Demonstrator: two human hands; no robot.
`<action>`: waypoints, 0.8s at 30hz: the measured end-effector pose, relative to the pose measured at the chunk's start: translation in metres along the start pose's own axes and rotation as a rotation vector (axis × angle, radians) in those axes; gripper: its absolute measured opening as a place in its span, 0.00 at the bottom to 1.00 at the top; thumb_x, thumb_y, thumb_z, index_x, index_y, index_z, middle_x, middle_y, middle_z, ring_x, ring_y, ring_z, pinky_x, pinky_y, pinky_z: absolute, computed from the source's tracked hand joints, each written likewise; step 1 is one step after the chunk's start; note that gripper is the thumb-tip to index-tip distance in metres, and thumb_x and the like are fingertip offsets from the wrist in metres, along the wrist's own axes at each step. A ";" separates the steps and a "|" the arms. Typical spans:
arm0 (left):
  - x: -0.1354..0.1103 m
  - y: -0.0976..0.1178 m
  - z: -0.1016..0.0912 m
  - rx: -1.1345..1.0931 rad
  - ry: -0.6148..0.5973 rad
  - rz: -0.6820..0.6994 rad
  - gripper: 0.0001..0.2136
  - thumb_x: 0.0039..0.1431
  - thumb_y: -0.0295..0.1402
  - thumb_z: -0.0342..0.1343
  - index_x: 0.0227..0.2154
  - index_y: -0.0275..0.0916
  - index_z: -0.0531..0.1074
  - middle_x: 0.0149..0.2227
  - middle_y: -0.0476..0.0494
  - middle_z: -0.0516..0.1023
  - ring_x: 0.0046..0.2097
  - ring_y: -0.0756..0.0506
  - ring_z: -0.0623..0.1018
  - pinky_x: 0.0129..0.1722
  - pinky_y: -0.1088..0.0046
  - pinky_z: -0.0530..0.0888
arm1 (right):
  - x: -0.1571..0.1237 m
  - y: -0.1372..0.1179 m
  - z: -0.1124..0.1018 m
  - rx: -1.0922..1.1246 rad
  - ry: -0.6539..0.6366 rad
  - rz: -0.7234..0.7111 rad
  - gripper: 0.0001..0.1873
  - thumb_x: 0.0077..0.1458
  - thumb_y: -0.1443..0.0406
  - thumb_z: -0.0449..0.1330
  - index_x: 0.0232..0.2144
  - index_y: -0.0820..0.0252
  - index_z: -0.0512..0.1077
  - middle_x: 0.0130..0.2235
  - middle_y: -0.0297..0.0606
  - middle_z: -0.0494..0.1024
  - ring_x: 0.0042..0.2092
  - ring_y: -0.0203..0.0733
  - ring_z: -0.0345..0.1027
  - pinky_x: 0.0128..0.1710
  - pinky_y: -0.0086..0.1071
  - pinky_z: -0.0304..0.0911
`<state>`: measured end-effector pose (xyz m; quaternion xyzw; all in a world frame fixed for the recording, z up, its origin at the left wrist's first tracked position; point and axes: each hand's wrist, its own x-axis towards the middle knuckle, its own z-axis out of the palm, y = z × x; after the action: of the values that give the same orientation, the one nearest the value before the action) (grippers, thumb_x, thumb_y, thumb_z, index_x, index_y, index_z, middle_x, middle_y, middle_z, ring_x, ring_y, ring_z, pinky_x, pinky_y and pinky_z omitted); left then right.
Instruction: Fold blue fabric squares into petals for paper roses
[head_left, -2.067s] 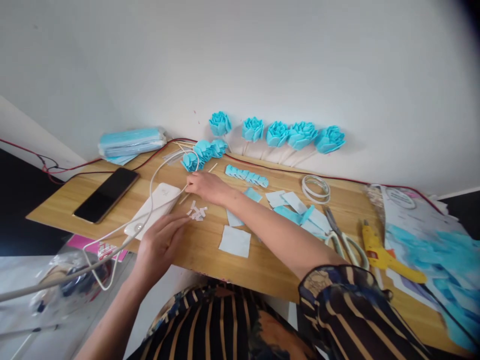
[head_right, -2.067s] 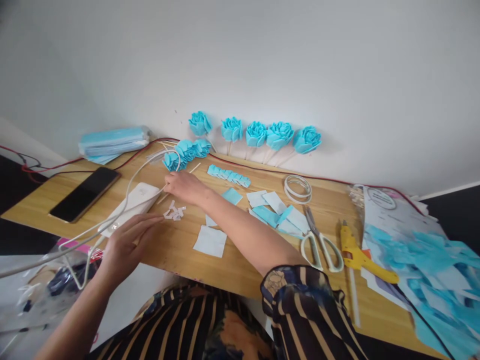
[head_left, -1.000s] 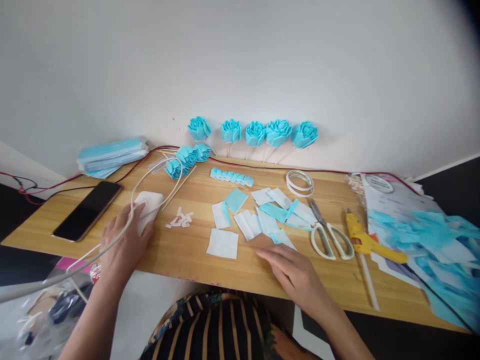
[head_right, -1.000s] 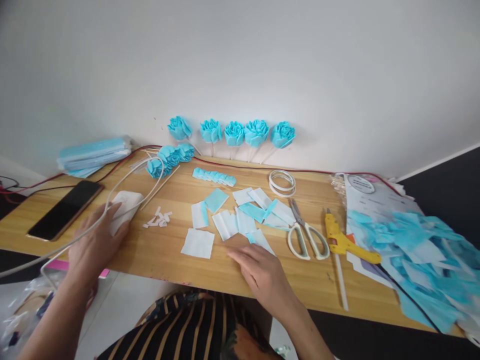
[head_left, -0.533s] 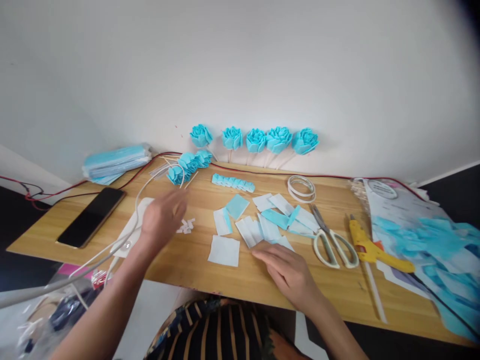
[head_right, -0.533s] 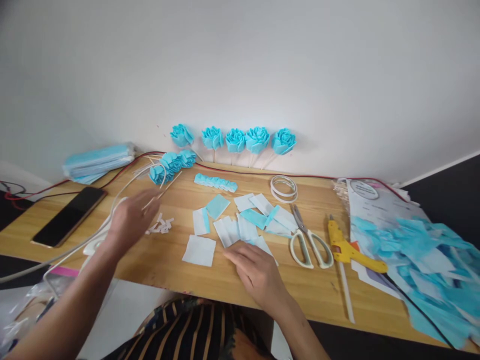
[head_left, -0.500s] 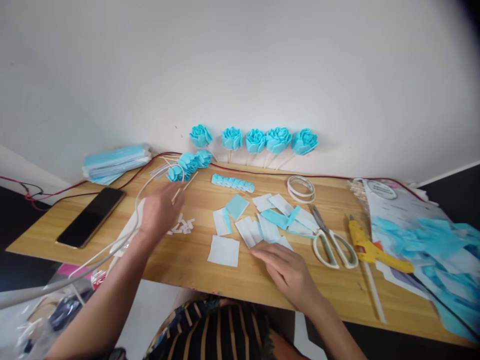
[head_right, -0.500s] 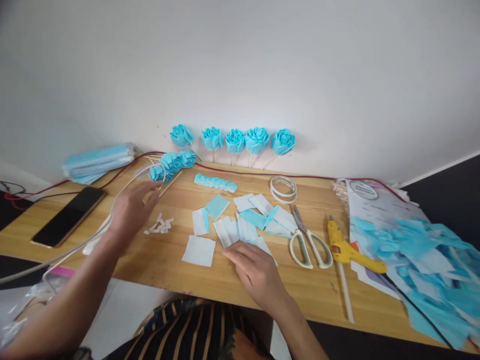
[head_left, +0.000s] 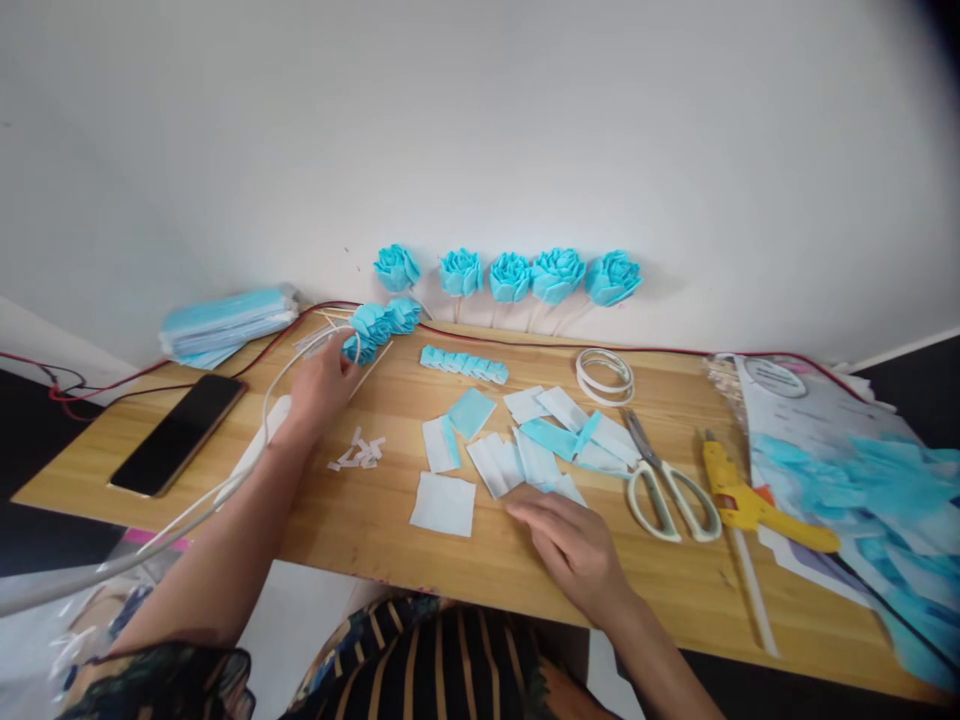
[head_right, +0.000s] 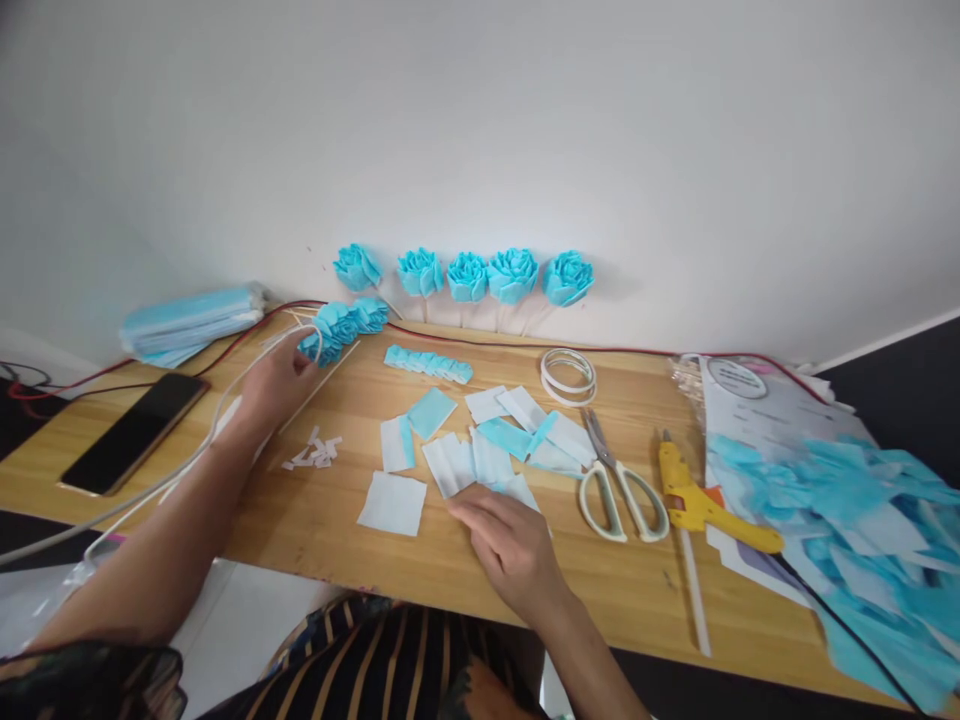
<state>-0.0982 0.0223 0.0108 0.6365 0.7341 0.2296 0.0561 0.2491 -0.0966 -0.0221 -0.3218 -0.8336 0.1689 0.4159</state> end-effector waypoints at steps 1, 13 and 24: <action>0.001 -0.001 0.001 -0.067 0.071 0.001 0.24 0.57 0.32 0.49 0.58 0.37 0.66 0.30 0.46 0.76 0.31 0.45 0.74 0.35 0.71 0.69 | -0.001 0.000 0.000 -0.003 0.002 -0.001 0.21 0.58 0.78 0.53 0.49 0.54 0.74 0.39 0.40 0.81 0.40 0.40 0.77 0.37 0.33 0.74; 0.014 -0.036 -0.003 0.156 0.119 -0.001 0.18 0.54 0.28 0.49 0.48 0.38 0.73 0.43 0.35 0.77 0.48 0.35 0.76 0.48 0.59 0.71 | -0.007 0.001 0.001 -0.022 0.034 -0.031 0.19 0.57 0.79 0.55 0.47 0.58 0.73 0.37 0.40 0.80 0.37 0.39 0.75 0.34 0.32 0.71; 0.037 -0.026 0.003 0.262 -0.013 0.291 0.23 0.58 0.35 0.50 0.56 0.35 0.67 0.55 0.31 0.72 0.56 0.33 0.71 0.55 0.56 0.68 | -0.008 0.002 0.002 -0.020 0.021 -0.041 0.18 0.58 0.79 0.55 0.47 0.60 0.73 0.39 0.42 0.81 0.39 0.40 0.75 0.35 0.33 0.71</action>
<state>-0.1275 0.0564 0.0055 0.7393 0.6576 0.1336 -0.0563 0.2514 -0.1009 -0.0292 -0.3106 -0.8373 0.1485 0.4248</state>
